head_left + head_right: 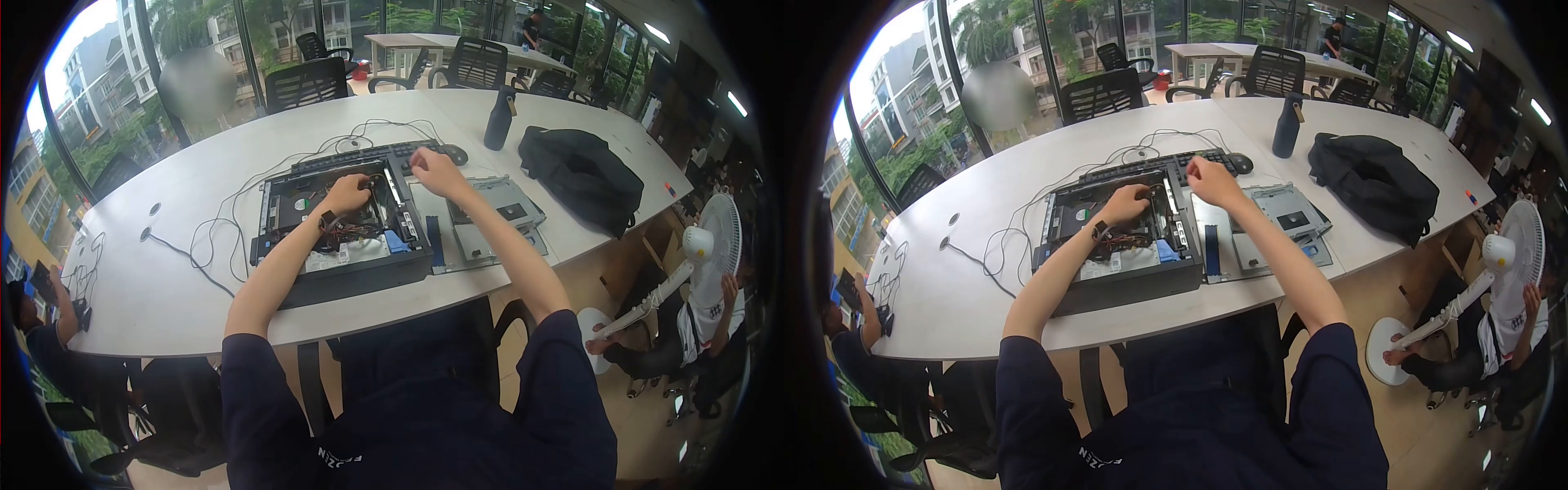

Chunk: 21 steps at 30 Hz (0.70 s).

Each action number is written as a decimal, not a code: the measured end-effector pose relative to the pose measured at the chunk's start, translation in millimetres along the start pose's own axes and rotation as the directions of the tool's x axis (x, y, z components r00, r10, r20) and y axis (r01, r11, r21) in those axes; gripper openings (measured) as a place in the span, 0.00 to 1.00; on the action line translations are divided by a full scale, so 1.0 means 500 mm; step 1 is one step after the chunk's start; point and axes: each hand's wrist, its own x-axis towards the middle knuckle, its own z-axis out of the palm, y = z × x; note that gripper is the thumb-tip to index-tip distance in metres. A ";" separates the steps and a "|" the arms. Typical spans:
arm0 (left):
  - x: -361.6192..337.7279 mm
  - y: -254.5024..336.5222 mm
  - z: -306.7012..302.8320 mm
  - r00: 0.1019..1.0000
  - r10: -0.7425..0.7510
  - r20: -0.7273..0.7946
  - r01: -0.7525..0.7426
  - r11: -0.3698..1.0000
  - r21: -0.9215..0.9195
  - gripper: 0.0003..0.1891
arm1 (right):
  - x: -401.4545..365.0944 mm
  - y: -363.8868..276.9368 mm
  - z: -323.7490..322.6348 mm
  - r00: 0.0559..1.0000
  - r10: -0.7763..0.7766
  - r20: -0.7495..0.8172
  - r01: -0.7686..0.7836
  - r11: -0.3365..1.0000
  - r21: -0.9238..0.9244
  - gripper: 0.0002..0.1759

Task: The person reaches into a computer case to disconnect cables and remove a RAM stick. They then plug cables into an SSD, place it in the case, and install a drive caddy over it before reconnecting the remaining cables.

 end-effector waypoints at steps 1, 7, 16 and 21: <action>-0.001 0.002 -0.001 0.997 0.060 0.041 -0.062 0.997 0.037 0.26 | -0.011 0.028 -0.024 1.000 0.003 0.004 -0.003 1.000 0.000 0.11; 0.011 -0.028 0.009 0.988 0.106 0.114 -0.122 0.982 0.147 0.26 | -0.097 0.092 -0.057 0.857 0.130 0.498 0.001 0.967 -0.254 0.19; -0.008 0.009 -0.019 0.941 0.119 -0.317 -0.078 0.988 0.137 0.17 | -0.107 0.021 0.014 0.871 0.271 0.409 0.039 0.793 -0.609 0.28; -0.017 0.031 -0.043 0.954 -0.031 -0.297 0.081 0.984 0.158 0.16 | -0.108 0.011 0.021 0.870 0.248 0.426 0.065 0.799 -0.597 0.26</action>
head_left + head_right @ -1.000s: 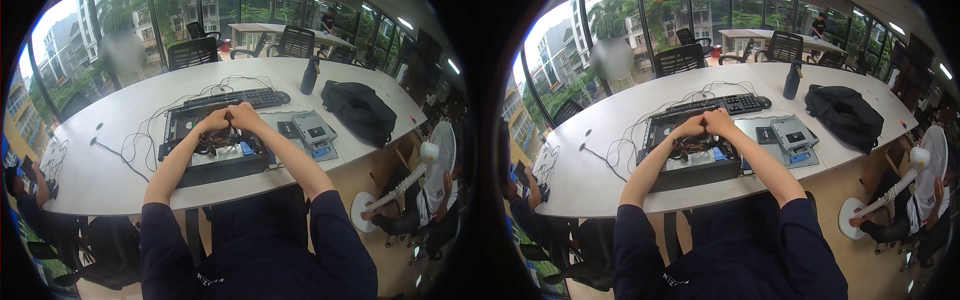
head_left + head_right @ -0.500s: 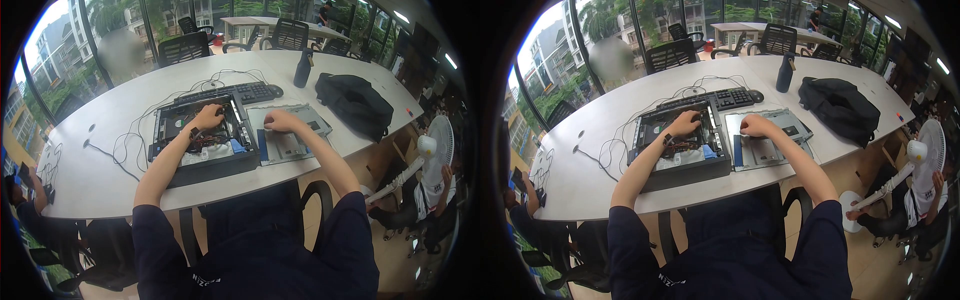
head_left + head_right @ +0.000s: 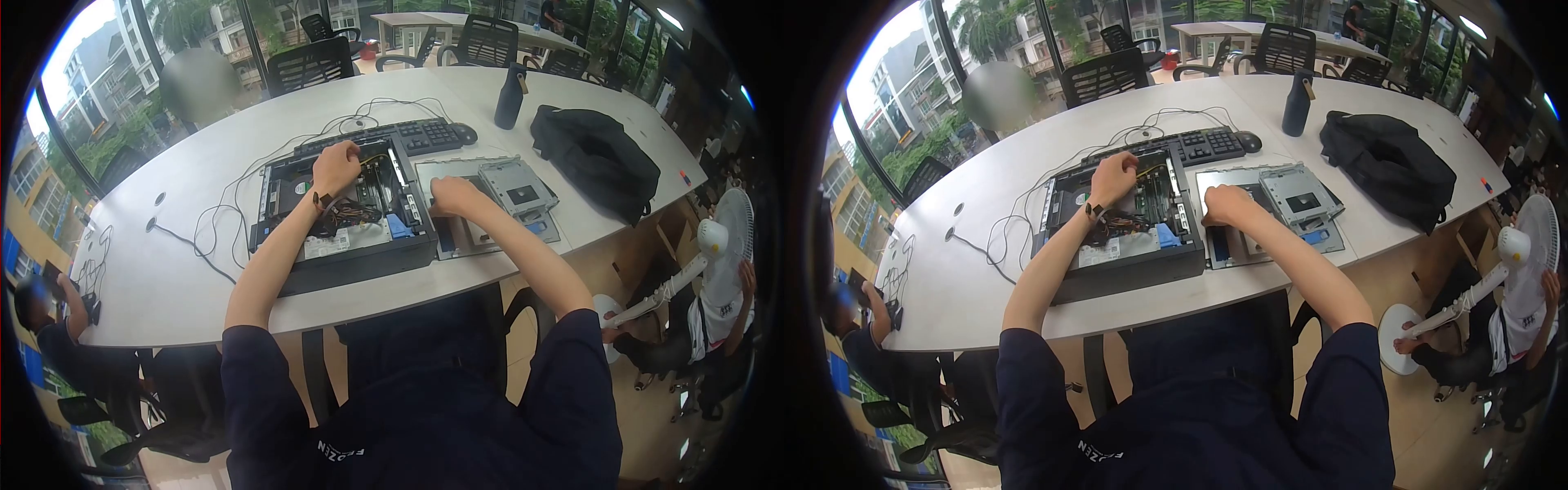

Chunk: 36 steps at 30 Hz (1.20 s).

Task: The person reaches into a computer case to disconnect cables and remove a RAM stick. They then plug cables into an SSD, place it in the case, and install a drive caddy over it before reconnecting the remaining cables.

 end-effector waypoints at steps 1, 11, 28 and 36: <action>-0.001 0.001 0.000 0.999 -0.004 0.038 0.002 0.999 0.049 0.16 | 0.002 0.000 -0.001 1.000 0.011 -0.006 -0.011 1.000 0.002 0.26; 0.002 -0.016 0.014 0.947 0.220 0.235 -0.246 0.965 0.089 0.22 | 0.003 -0.003 -0.002 0.999 -0.042 -0.031 0.040 0.997 -0.061 0.24; 0.000 -0.003 -0.003 0.898 0.187 0.397 -0.302 0.921 0.248 0.25 | 0.007 0.024 -0.151 0.773 -0.052 -0.632 0.430 0.776 0.462 0.13; 0.004 -0.047 0.007 0.777 0.218 0.590 -0.408 0.889 0.208 0.60 | 0.103 -0.093 -0.126 0.778 0.023 -0.628 0.407 0.744 0.531 0.14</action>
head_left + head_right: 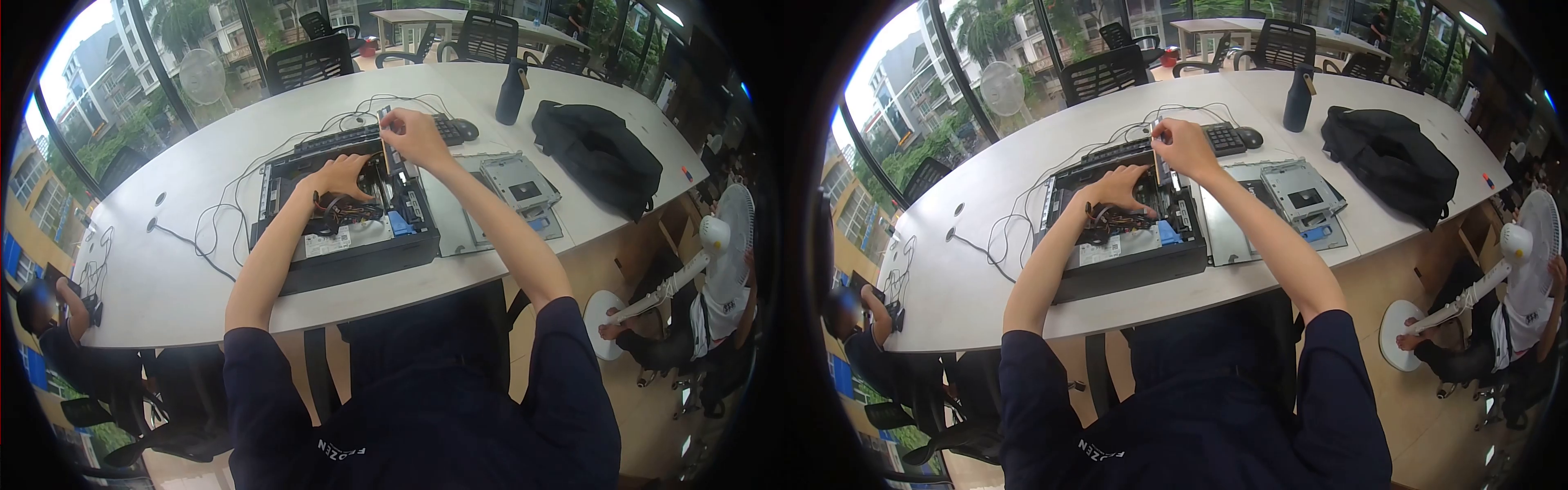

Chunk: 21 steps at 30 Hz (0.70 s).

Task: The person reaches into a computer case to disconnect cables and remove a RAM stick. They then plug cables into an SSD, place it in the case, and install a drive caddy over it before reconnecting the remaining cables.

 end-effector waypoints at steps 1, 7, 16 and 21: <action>0.000 -0.001 0.003 0.999 0.044 -0.028 -0.042 0.998 0.056 0.62 | 0.006 0.009 0.025 1.000 0.001 -0.004 -0.001 1.000 0.001 0.14; 0.013 -0.001 -0.012 0.991 -0.007 0.131 -0.015 0.987 0.163 0.58 | 0.027 0.049 0.141 0.978 0.175 -0.117 -0.157 0.976 0.150 0.24; 0.013 -0.016 -0.016 0.991 0.003 0.134 0.000 1.000 -0.020 0.50 | 0.013 0.038 0.134 0.965 0.211 -0.157 -0.176 0.962 0.211 0.38; 0.024 -0.023 -0.007 0.981 -0.005 0.195 -0.010 0.997 0.077 0.48 | 0.010 0.029 0.132 0.957 0.240 -0.161 -0.214 0.963 0.162 0.39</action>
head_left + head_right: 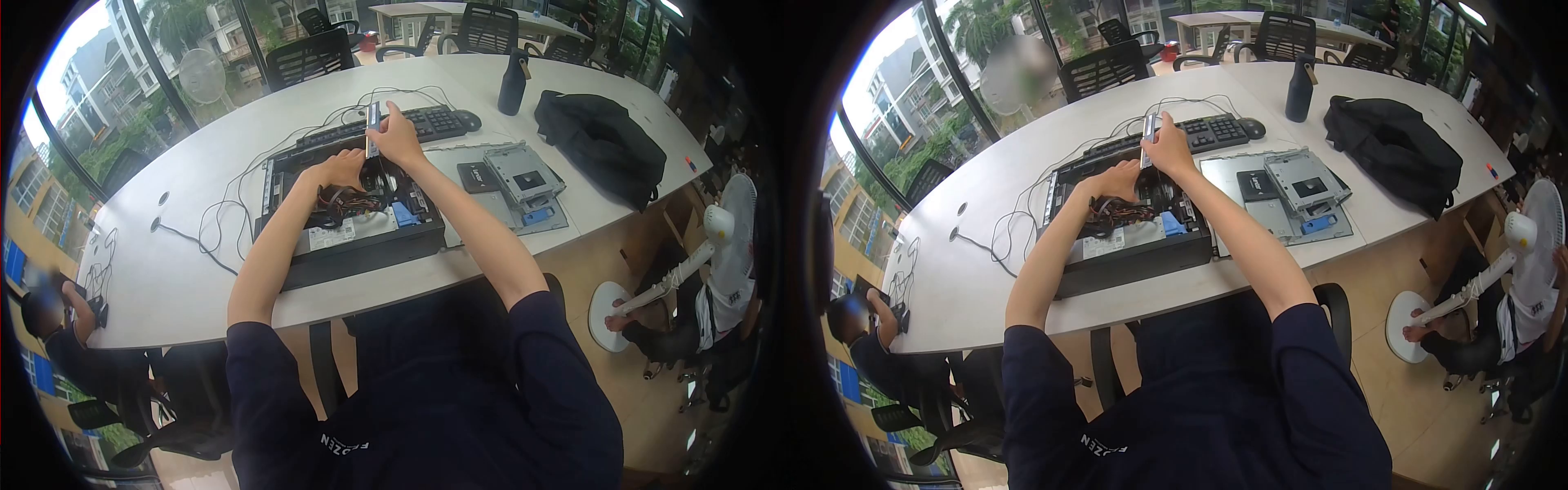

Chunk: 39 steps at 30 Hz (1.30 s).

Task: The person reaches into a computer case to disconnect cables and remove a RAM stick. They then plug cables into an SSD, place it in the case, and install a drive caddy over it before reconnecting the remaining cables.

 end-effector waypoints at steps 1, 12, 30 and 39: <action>-0.002 0.005 0.000 1.000 0.002 0.000 -0.002 1.000 0.001 0.48 | -0.002 0.000 -0.001 1.000 0.000 -0.003 0.000 1.000 0.000 0.39; -0.057 0.040 -0.068 0.994 -0.106 -0.003 0.090 0.864 -0.495 0.41 | -0.016 0.003 0.011 0.960 -0.252 0.122 0.280 0.830 -0.482 0.18; -0.009 -0.065 0.018 0.971 0.007 -0.240 -0.129 0.859 -0.495 0.45 | -0.019 0.004 0.007 0.869 0.011 0.495 0.335 0.724 -0.603 0.12; -0.018 -0.050 0.008 0.970 -0.055 -0.235 -0.043 0.919 -0.393 0.44 | -0.013 0.006 0.006 0.905 -0.039 0.423 0.323 0.712 -0.624 0.14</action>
